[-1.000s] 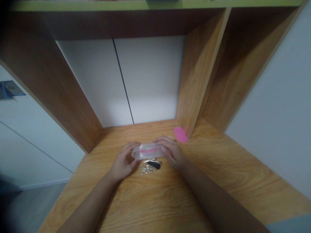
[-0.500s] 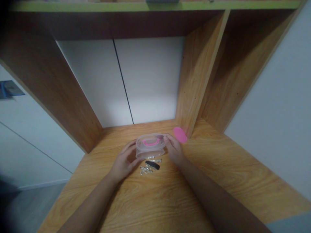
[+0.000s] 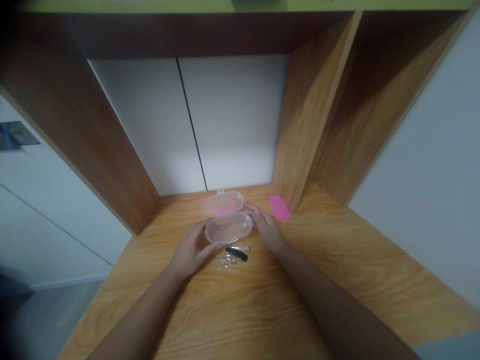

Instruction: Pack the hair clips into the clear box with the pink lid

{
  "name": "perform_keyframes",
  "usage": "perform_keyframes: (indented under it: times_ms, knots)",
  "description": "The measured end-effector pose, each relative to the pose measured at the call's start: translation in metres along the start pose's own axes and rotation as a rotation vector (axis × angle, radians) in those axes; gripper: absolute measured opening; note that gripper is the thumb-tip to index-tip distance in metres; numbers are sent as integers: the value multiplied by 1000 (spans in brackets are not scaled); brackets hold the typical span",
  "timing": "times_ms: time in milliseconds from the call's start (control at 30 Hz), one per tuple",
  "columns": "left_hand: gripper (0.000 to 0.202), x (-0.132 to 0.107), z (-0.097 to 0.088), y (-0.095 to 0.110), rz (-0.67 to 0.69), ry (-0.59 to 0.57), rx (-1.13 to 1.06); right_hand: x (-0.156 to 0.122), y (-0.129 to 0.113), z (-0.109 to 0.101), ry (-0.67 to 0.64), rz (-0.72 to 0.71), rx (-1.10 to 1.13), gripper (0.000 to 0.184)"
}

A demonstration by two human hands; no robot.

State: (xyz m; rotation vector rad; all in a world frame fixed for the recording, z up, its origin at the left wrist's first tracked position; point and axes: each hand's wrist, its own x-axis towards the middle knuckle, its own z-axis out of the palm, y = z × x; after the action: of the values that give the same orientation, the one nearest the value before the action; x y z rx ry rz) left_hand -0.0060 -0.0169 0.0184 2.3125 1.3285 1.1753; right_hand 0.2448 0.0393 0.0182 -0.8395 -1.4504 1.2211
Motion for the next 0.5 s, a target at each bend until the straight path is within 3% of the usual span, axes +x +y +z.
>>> perform_keyframes:
  times_ms: [300,400,500]
  knots:
    - [46,0,5,-14,-170,111,94,14,17,-40,253,-152,-467,38]
    - [45,0,5,-17,-199,101,127,13,15,-43,183,-172,-675,23]
    - [45,0,5,-18,-211,81,161,8,9,-32,-13,-232,-826,18]
